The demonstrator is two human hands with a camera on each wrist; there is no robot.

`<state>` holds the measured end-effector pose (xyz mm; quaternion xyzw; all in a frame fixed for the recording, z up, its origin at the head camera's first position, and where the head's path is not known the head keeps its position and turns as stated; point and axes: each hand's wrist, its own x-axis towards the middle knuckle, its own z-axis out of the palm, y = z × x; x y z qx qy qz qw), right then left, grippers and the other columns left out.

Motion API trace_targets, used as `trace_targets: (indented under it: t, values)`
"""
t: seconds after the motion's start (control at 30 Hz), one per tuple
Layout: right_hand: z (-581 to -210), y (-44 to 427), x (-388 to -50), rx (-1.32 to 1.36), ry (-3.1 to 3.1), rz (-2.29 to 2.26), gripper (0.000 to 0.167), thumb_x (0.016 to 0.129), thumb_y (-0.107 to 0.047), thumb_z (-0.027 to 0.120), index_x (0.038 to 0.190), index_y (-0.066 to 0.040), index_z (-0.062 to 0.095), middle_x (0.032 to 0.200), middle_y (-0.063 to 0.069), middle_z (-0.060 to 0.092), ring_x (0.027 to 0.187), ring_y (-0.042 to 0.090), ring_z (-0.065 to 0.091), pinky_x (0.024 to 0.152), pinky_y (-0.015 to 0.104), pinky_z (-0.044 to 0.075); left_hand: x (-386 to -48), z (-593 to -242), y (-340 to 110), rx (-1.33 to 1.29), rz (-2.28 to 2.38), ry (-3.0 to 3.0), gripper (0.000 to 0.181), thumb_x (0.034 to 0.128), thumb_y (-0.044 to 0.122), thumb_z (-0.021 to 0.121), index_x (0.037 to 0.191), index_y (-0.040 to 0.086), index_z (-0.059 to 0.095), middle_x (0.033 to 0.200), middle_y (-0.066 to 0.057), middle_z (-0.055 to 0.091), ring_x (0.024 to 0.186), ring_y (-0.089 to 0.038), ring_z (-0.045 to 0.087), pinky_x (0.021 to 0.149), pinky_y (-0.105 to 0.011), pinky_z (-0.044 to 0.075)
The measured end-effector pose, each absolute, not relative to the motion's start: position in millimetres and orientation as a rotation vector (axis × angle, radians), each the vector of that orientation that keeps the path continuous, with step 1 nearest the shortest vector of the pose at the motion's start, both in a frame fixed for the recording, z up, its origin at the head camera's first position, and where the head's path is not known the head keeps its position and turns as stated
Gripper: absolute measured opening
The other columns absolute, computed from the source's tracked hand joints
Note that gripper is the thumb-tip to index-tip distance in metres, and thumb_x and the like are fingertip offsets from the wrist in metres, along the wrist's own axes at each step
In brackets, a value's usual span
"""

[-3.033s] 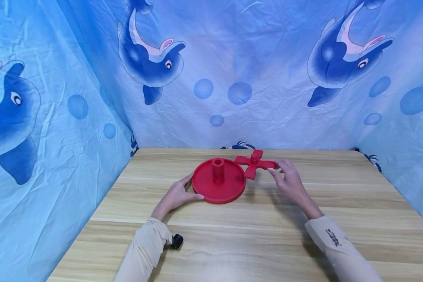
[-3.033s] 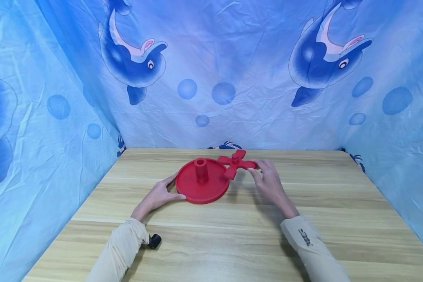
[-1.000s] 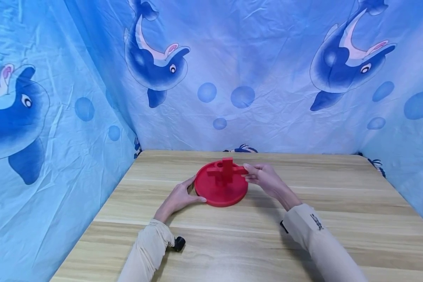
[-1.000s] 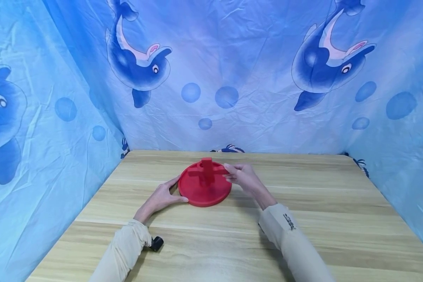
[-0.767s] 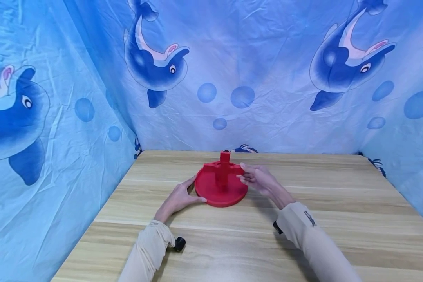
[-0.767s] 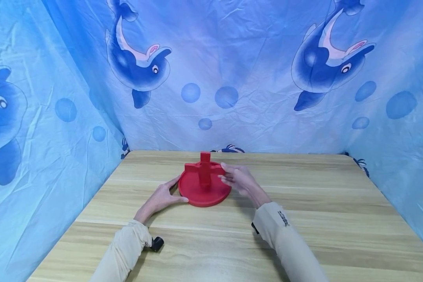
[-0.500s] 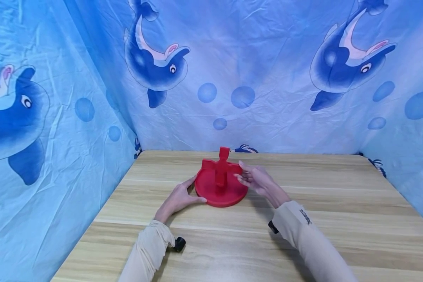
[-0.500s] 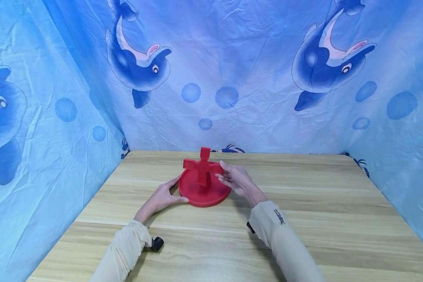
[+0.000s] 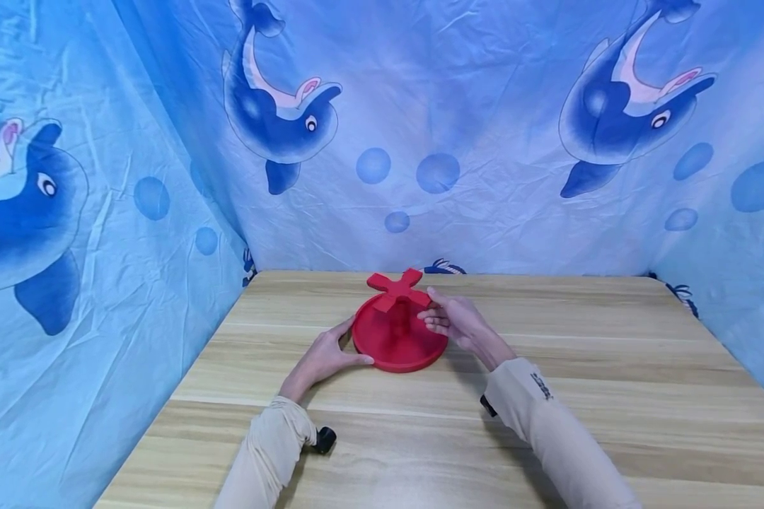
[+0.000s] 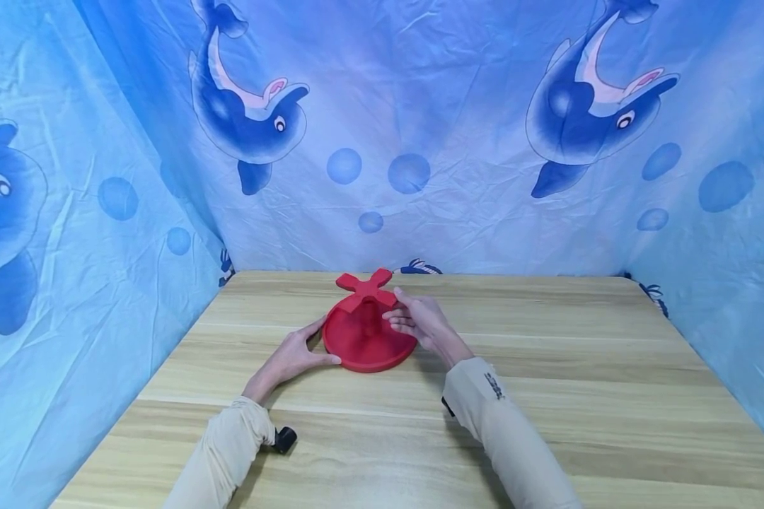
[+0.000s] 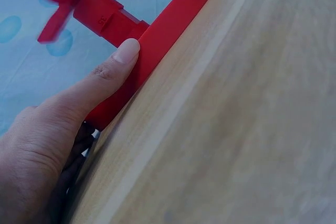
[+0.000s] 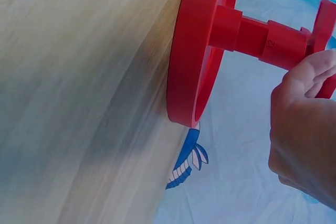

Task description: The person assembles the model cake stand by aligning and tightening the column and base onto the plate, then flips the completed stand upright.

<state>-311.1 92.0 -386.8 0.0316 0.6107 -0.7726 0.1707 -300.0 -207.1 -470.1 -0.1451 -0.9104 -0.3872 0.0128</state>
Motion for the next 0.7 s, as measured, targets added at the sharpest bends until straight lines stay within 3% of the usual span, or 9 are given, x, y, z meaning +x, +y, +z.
trace_targets:
  t: [0.2,0.37,0.57,0.7]
  values:
    - [-391.0,92.7,-310.2,-0.025,1.861,-2.156,0.04,0.109,-0.034,0.055,0.122,0.004,0.063,0.086,0.007,0.072,0.075,0.015,0.067,0.073,0.022,0.059,-300.7,-471.0,-206.9,-0.439,-1.21,-2.84,0.112,0.0709,0.062,0.09,0.162,0.02,0.039,0.157,-0.008,0.047,0.143,-0.03,0.043,0.11,-0.053,0.044]
    - [-396.7,93.2,-305.1,-0.193,2.18,-2.071,0.044,0.109,-0.035,0.055,0.127,0.005,0.063,0.1,0.014,0.07,0.089,0.024,0.067,0.08,0.028,0.059,-300.4,-470.4,-207.5,-0.436,-1.195,-2.843,0.112,0.0705,0.063,0.089,0.161,0.02,0.039,0.157,-0.009,0.047,0.142,-0.031,0.044,0.11,-0.053,0.044]
    - [-402.2,89.8,-295.3,-0.419,2.606,-1.881,0.051,0.1,-0.025,0.071,0.144,-0.003,0.056,0.122,0.015,0.063,0.112,0.033,0.06,0.089,0.044,0.058,-300.4,-470.8,-207.1,-0.437,-1.193,-2.847,0.112,0.0712,0.063,0.089,0.161,0.019,0.039,0.157,-0.01,0.047,0.142,-0.031,0.044,0.109,-0.053,0.045]
    - [-403.8,87.5,-290.4,-0.598,2.802,-1.758,0.051,0.095,-0.015,0.077,0.141,-0.005,0.059,0.122,0.011,0.063,0.109,0.028,0.059,0.084,0.04,0.059,-300.9,-471.1,-207.2,-0.429,-1.183,-2.853,0.112,0.0708,0.063,0.089,0.161,0.019,0.039,0.157,-0.01,0.047,0.143,-0.031,0.044,0.109,-0.053,0.045]
